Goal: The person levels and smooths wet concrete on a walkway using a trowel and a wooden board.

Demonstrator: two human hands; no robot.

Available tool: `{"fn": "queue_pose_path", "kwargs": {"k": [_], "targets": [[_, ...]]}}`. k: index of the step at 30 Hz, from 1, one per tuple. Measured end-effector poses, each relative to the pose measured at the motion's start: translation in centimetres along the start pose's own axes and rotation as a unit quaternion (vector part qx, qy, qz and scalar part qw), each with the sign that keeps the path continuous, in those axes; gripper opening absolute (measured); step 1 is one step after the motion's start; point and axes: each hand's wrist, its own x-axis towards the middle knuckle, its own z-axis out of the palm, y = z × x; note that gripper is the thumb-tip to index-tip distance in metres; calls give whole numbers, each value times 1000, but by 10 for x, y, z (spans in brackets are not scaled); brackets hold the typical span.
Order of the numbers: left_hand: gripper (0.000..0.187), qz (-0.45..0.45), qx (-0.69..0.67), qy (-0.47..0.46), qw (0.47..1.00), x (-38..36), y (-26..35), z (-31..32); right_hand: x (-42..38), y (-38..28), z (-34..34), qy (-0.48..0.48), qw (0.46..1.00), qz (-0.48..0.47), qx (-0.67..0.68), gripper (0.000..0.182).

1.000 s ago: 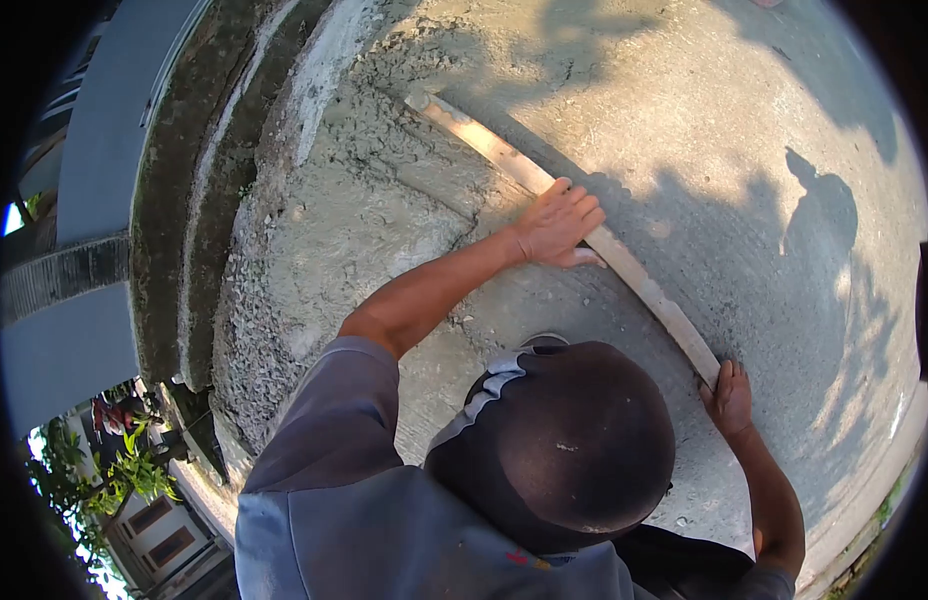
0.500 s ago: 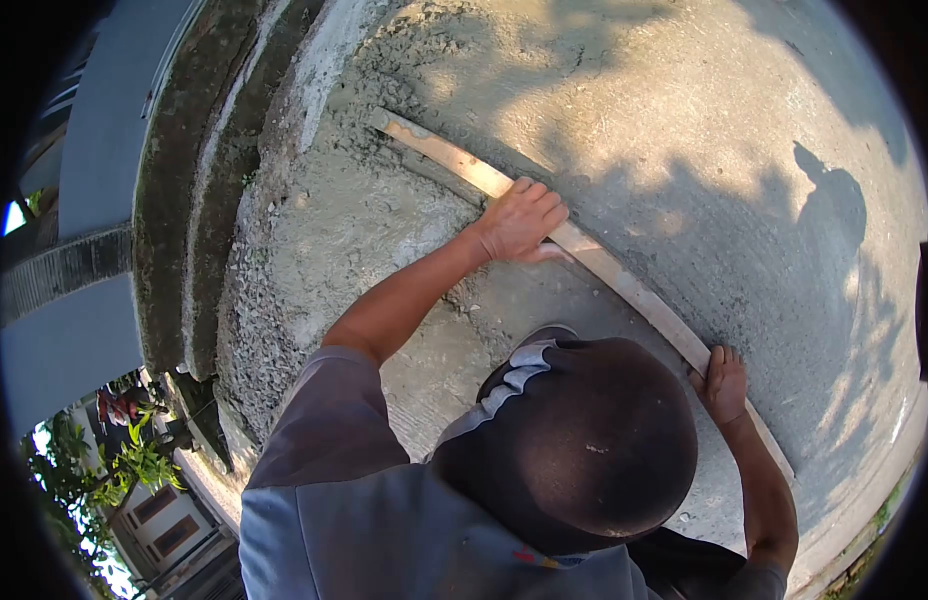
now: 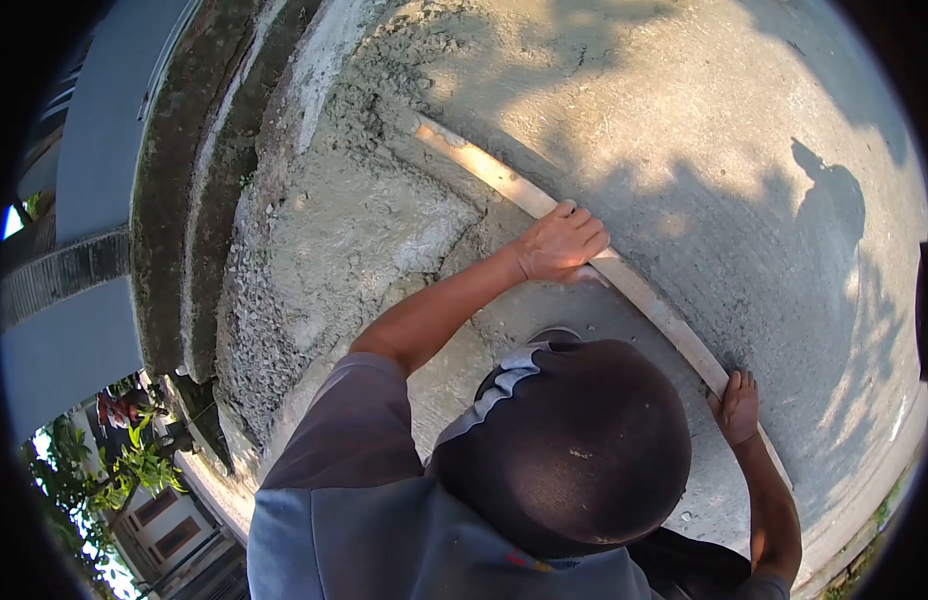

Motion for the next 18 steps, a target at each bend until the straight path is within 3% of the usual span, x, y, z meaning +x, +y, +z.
{"fn": "queue_pose_path", "kwargs": {"k": [5, 8, 13, 16, 18], "targets": [[70, -20, 88, -15, 996, -1, -133, -35, 120, -84, -24, 65, 998, 7, 12, 41], [70, -33, 80, 6, 996, 0, -124, -31, 116, -78, -26, 64, 998, -10, 17, 41], [67, 8, -18, -3, 1000, -14, -18, -12, 18, -29, -8, -13, 1000, -7, 18, 43], [65, 22, 9, -27, 999, -3, -24, -7, 19, -27, -7, 0, 1000, 2, 19, 43], [67, 13, 15, -9, 1000, 9, -70, -14, 52, -40, -8, 15, 999, 23, 31, 43]]}}
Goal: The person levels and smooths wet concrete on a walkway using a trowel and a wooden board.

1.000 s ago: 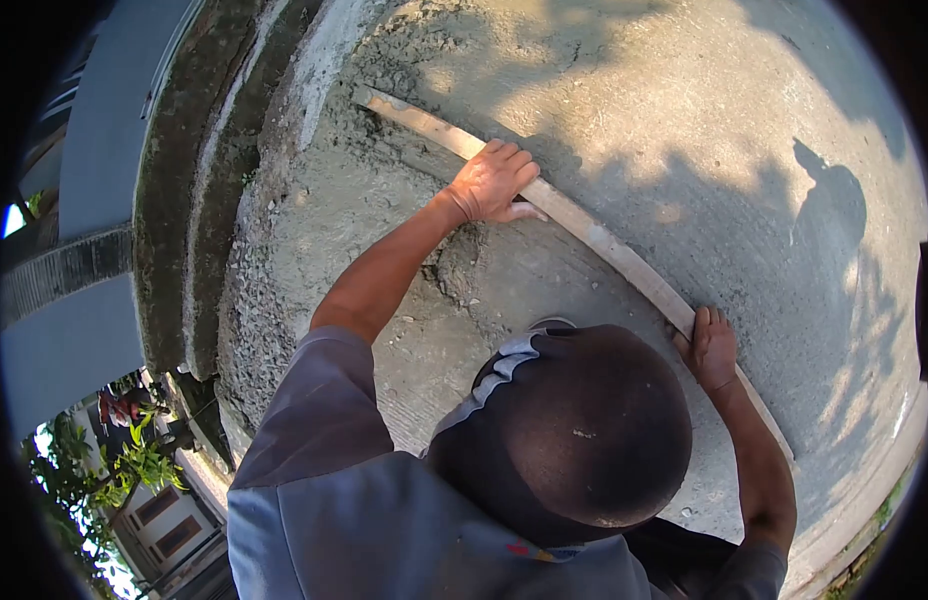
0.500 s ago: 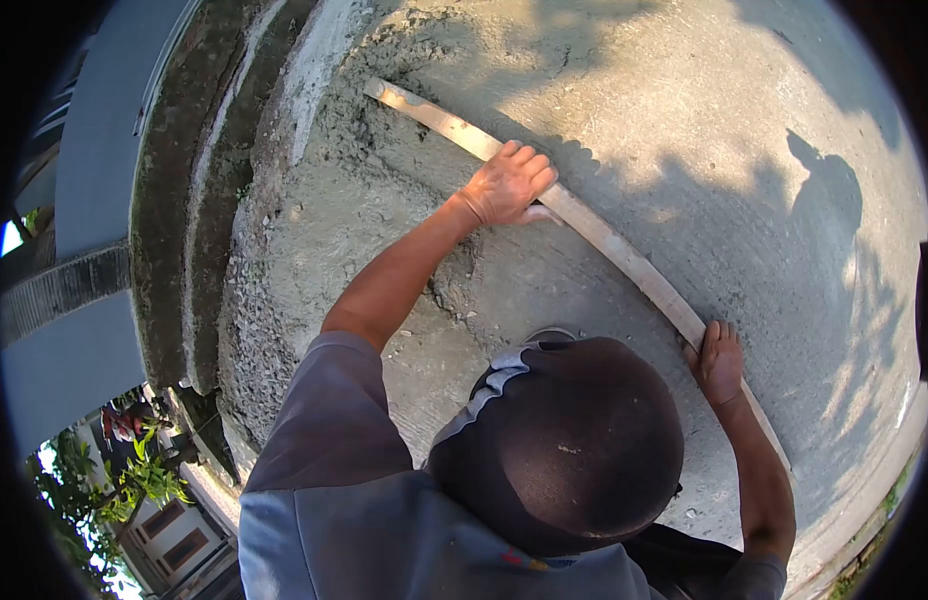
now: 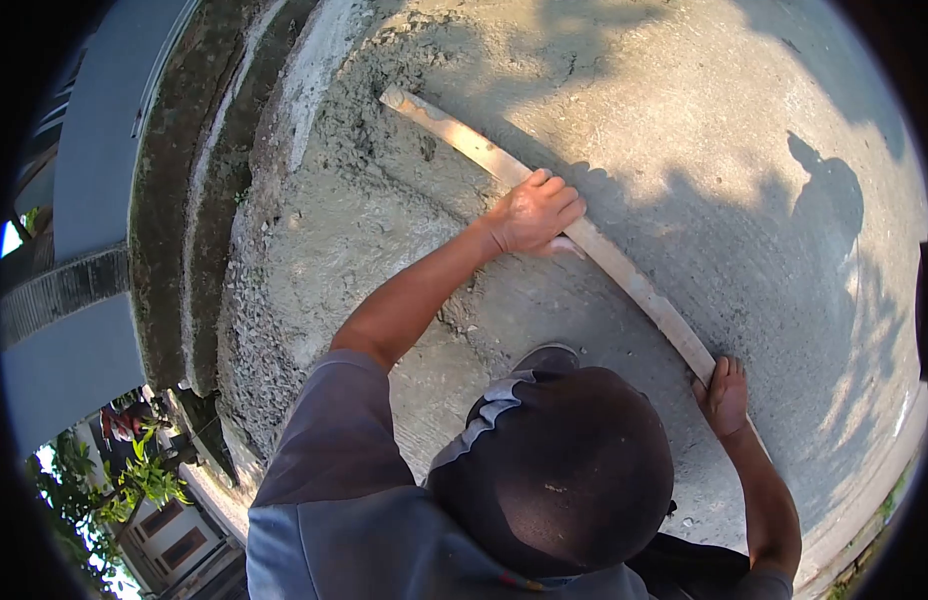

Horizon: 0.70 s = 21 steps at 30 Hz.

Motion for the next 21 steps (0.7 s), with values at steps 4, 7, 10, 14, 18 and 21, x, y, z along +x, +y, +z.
{"fn": "queue_pose_path", "kwargs": {"k": [4, 7, 10, 14, 18, 21], "targets": [[70, -13, 87, -9, 996, 22, -96, -15, 94, -43, -24, 39, 999, 11, -8, 40], [72, -36, 80, -19, 996, 30, -89, -20, 97, -34, -26, 45, 999, -13, 1, 40], [71, -36, 24, 8, 999, 26, -36, -8, 48, -10, -19, 10, 1000, -12, -7, 42], [65, 26, 23, -32, 999, 31, 34, 9, -29, 30, -11, -31, 999, 14, -7, 44], [64, 25, 16, -36, 999, 57, -18, 2, 13, 20, -13, -10, 999, 33, 4, 43], [71, 7, 75, -3, 997, 63, -108, -10, 105, -24, -31, 40, 999, 35, -8, 41]]}}
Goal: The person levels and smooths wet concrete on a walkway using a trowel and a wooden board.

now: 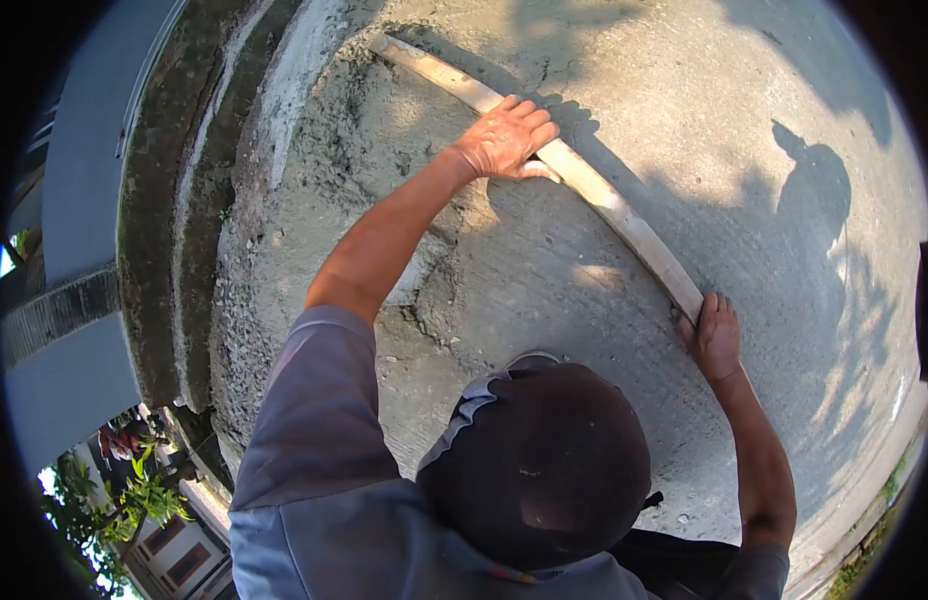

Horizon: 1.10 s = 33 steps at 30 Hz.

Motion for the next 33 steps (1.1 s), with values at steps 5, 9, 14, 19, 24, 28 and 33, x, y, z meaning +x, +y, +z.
{"fn": "queue_pose_path", "kwargs": {"k": [5, 9, 14, 19, 24, 28, 33], "targets": [[76, -56, 20, -11, 998, 5, -38, -5, 45, -13, -9, 43, 998, -52, 11, 42], [67, -57, -45, 12, 997, -1, 60, -8, -37, 31, -5, -29, 999, -28, -2, 42], [61, -37, -176, 55, 982, 3, 233, 0, -181, 131, 1, -110, 994, -4, -6, 47], [62, -76, -200, 35, 976, -28, 234, -9, -179, 130, 11, -116, 993, -31, -2, 48], [71, -114, -67, -27, 991, -101, 89, -18, -54, -6, 11, -69, 995, -77, 5, 46], [72, -115, -50, -22, 992, -99, 50, -17, -15, -20, 9, -32, 995, -96, 17, 45], [69, -119, -114, 42, 985, -57, 167, -9, -89, 81, -7, -82, 993, -74, -30, 44]]}}
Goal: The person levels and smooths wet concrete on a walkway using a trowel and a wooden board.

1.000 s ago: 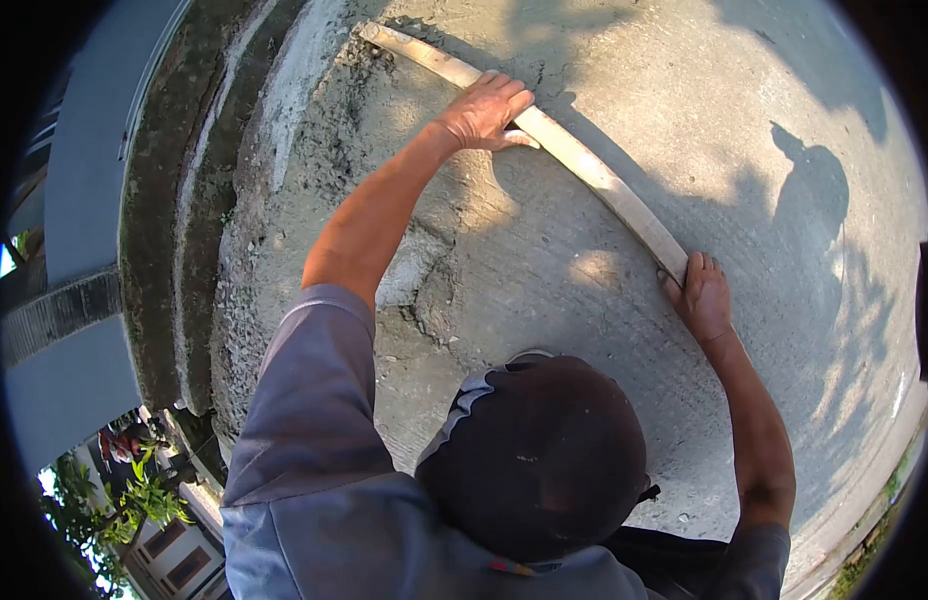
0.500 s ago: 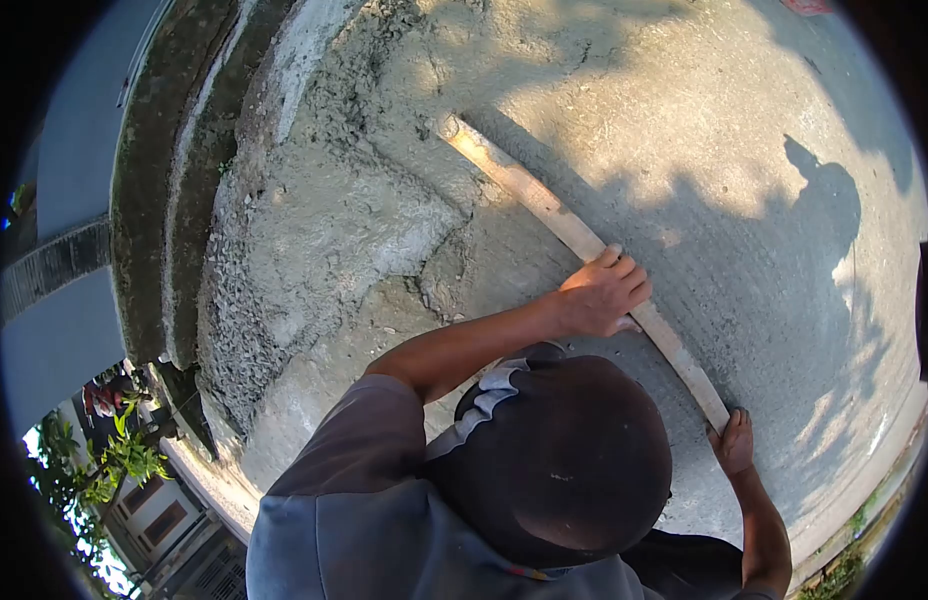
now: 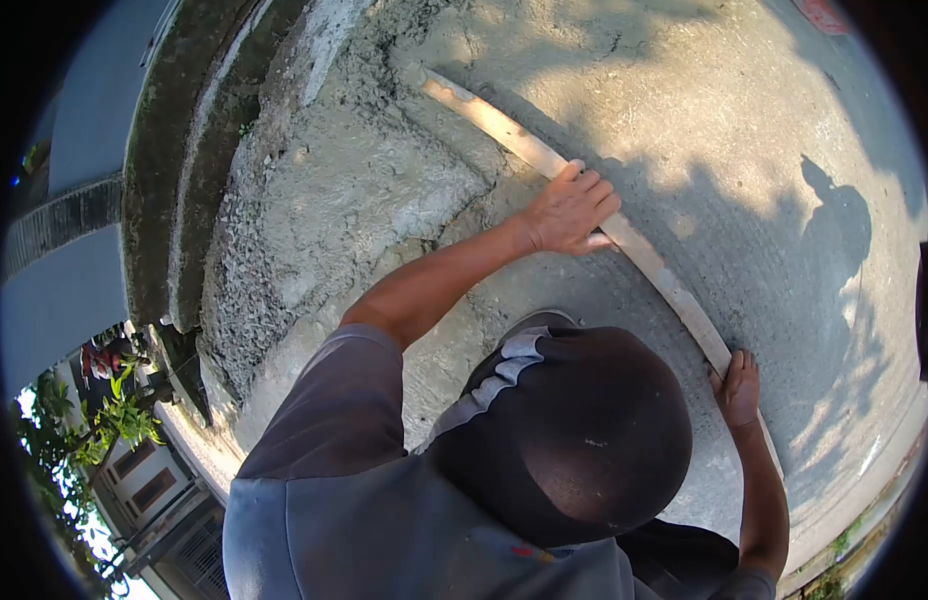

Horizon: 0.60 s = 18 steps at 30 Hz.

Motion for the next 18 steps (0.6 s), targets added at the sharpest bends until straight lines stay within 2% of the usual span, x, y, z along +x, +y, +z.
{"fn": "queue_pose_path", "kwargs": {"k": [2, 4, 8, 11, 13, 16, 18], "targets": [[66, 9, -25, 49, 998, 7, 72, 24, -57, 58, 9, 6, 1000, -7, -21, 45], [64, 10, -5, 78, 997, 13, 141, 47, -101, 97, 6, -42, 998, 33, -12, 47], [62, 15, 22, 78, 997, 6, 195, 64, -135, 135, 9, -74, 996, 31, -25, 48], [62, 7, 11, 57, 998, -12, 166, 55, -119, 115, 16, -56, 998, 0, -28, 48], [61, 16, 58, 29, 998, -31, 106, 27, -77, 69, 25, -17, 999, -31, -38, 47], [63, -42, 21, -114, 992, -29, 35, -12, -19, 6, 19, 15, 999, -50, -10, 46], [69, -53, 64, -142, 986, -11, 27, -17, -5, 1, 14, 22, 999, -48, 1, 45]]}}
